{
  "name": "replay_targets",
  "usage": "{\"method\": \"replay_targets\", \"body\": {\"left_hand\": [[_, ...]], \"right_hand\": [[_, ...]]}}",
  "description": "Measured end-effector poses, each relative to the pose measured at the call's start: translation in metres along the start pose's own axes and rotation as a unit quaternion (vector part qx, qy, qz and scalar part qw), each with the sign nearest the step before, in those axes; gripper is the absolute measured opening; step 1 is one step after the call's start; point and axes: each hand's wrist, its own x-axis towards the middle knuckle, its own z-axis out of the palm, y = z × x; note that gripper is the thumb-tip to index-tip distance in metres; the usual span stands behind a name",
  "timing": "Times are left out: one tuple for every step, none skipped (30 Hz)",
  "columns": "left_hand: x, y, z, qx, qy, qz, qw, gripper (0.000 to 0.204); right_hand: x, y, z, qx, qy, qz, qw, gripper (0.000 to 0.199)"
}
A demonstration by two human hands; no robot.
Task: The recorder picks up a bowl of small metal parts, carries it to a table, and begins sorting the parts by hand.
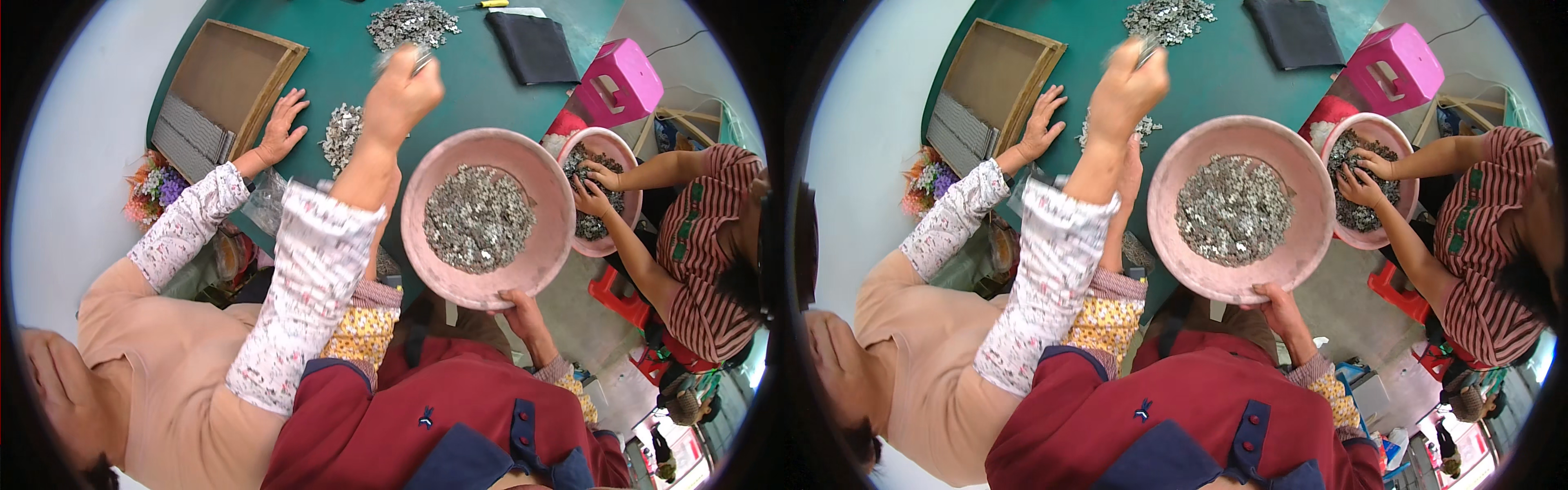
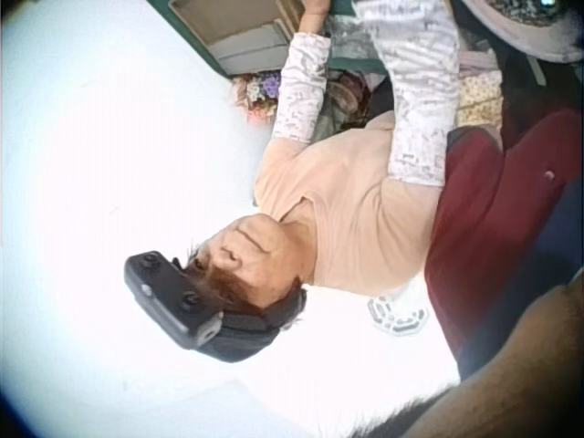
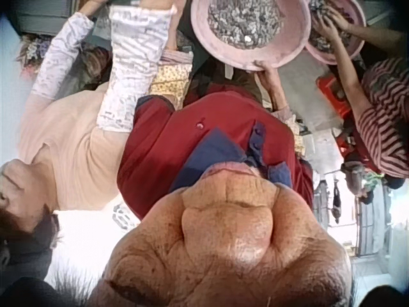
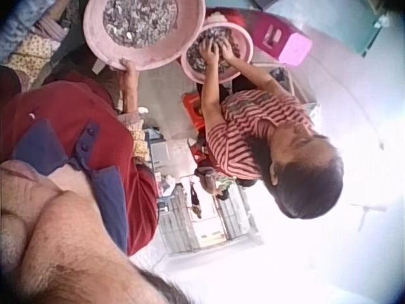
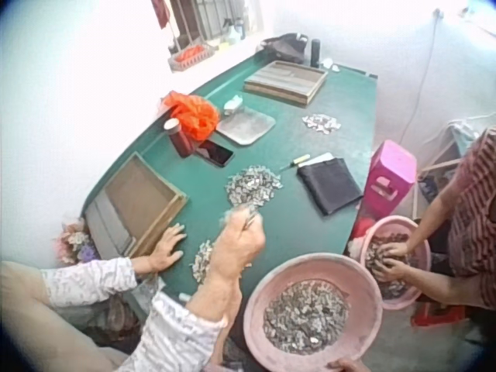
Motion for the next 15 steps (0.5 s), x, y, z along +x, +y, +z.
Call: {"method": "replay_targets", "body": {"left_hand": [[0.028, 0.027, 0.002, -0.022, 0.046, -0.031, 0.998, 0.029], [0.054, 0.051, 0.000, -0.065, 0.075, -0.052, 0.994, 0.029], [0.060, 0.034, 0.006, -0.060, 0.081, -0.051, 0.994, 0.030], [0.081, 0.066, 0.015, 0.071, 0.062, -0.045, 0.995, 0.029], [0.105, 0.089, 0.021, 0.215, 0.043, -0.030, 0.975, 0.029], [0.130, 0.104, 0.017, 0.185, 0.061, 0.005, 0.981, 0.028], [0.150, 0.113, 0.018, 0.164, 0.075, 0.041, 0.983, 0.028], [0.172, 0.131, 0.020, 0.195, 0.061, 0.068, 0.976, 0.027], [0.192, 0.155, 0.027, 0.229, 0.043, 0.099, 0.967, 0.026], [0.209, 0.176, 0.046, 0.208, 0.026, 0.110, 0.972, 0.023], [0.214, 0.192, 0.072, 0.188, 0.005, 0.121, 0.975, 0.021], [0.231, 0.213, 0.055, 0.175, 0.019, 0.119, 0.977, 0.021], [0.244, 0.216, 0.036, 0.062, 0.047, 0.155, 0.985, 0.018], [0.252, 0.220, 0.021, -0.050, 0.074, 0.191, 0.978, 0.015], [0.257, 0.227, 0.019, -0.050, 0.077, 0.195, 0.976, 0.015]], "right_hand": [[-0.009, 0.002, -0.012, 0.001, 0.039, -0.011, 0.999, 0.028], [-0.021, 0.001, -0.021, -0.006, 0.069, -0.007, 0.998, 0.025], [-0.025, 0.005, -0.015, -0.009, 0.036, 0.004, 0.999, 0.025], [-0.034, 0.008, -0.024, -0.021, 0.050, -0.006, 0.999, 0.023], [-0.041, 0.013, -0.033, -0.026, 0.048, -0.014, 0.998, 0.022], [-0.051, 0.018, -0.042, -0.012, 0.075, -0.020, 0.997, 0.020], [-0.057, 0.024, -0.048, -0.001, 0.094, -0.024, 0.995, 0.018], [-0.062, 0.032, -0.059, 0.004, 0.090, -0.023, 0.996, 0.020], [-0.064, 0.033, -0.057, 0.000, 0.088, -0.024, 0.996, 0.022], [-0.063, 0.041, -0.060, 0.007, 0.073, -0.014, 0.997, 0.023], [-0.060, 0.049, -0.061, 0.013, 0.056, -0.001, 0.998, 0.024], [-0.062, 0.050, -0.071, 0.022, 0.072, -0.005, 0.997, 0.024], [-0.069, 0.050, -0.074, 0.034, 0.090, -0.004, 0.995, 0.023], [-0.075, 0.050, -0.075, 0.046, 0.107, -0.001, 0.993, 0.022], [-0.077, 0.048, -0.075, 0.051, 0.106, 0.000, 0.993, 0.022]]}}
